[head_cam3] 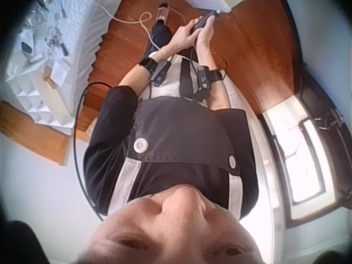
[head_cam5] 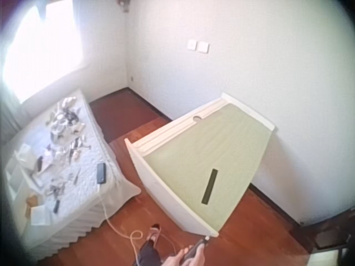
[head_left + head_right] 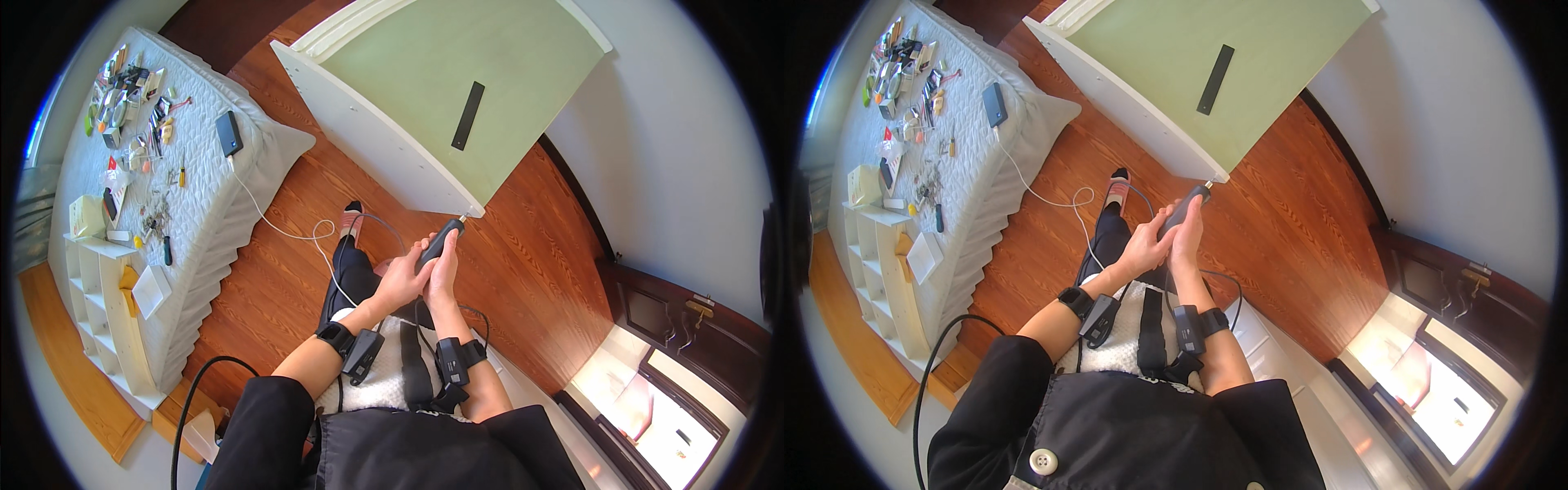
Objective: The person assembles a white cabinet by attaching a drawer and a black handle using a manual screwdriver and a corded electric screwdriver. They position the drawer, align the handle, and tighten screws into pre-drilled holes.
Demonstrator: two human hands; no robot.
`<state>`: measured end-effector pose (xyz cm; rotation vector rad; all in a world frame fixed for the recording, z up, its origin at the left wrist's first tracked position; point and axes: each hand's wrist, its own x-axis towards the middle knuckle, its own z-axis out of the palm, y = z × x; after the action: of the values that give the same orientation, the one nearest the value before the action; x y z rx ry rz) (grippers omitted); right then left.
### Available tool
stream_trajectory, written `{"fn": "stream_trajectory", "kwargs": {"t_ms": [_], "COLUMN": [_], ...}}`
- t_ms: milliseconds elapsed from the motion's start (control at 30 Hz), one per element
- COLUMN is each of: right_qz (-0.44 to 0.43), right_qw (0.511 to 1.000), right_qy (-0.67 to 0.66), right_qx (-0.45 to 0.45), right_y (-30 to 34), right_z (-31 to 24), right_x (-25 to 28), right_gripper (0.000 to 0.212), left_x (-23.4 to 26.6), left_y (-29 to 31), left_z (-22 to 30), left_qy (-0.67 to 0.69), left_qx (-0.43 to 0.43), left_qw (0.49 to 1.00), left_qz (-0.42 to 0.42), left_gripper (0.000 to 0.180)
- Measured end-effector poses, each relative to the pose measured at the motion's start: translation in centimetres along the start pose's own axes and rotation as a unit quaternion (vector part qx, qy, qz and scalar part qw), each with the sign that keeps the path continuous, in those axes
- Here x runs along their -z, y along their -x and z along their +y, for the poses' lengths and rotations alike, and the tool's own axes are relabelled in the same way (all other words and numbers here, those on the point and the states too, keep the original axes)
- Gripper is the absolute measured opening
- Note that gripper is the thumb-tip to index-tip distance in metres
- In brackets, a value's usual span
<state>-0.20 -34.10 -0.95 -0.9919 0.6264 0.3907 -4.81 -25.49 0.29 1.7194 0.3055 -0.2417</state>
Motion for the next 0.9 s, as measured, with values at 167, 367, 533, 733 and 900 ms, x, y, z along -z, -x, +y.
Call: {"fn": "stream_trajectory", "kwargs": {"t_ms": [167, 367, 533, 733, 900], "right_qz": [-0.001, 0.003, 0.008, 0.011, 0.015], "right_qw": [1.0, 1.0, 1.0, 1.0, 1.0], "right_qy": [0.001, 0.003, -0.005, -0.008, -0.01], "right_qx": [-0.007, -0.007, -0.007, -0.007, -0.004], "right_y": [0.1, 0.1, 0.2, 0.2, 0.3], "right_z": [-0.1, -0.1, -0.2, -0.1, -0.2], "right_x": [-0.1, -0.2, -0.5, -0.6, -0.7], "right_gripper": [0.052, 0.052, 0.053, 0.053, 0.053], "left_x": [0.2, 0.4, 0.9, 1.6, 1.5], "left_y": [0.0, -0.1, -0.1, 0.0, -0.1], "left_z": [0.2, 0.6, 1.7, 2.7, 2.8], "left_qy": [-0.005, 0.008, 0.021, 0.013, 0.019], "left_qx": [0.001, 0.022, 0.044, 0.081, 0.098], "left_qw": [1.0, 0.999, 0.998, 0.995, 0.993], "left_qz": [-0.007, -0.024, -0.032, -0.049, -0.06], "left_gripper": [0.043, 0.052, 0.052, 0.051, 0.057]}}
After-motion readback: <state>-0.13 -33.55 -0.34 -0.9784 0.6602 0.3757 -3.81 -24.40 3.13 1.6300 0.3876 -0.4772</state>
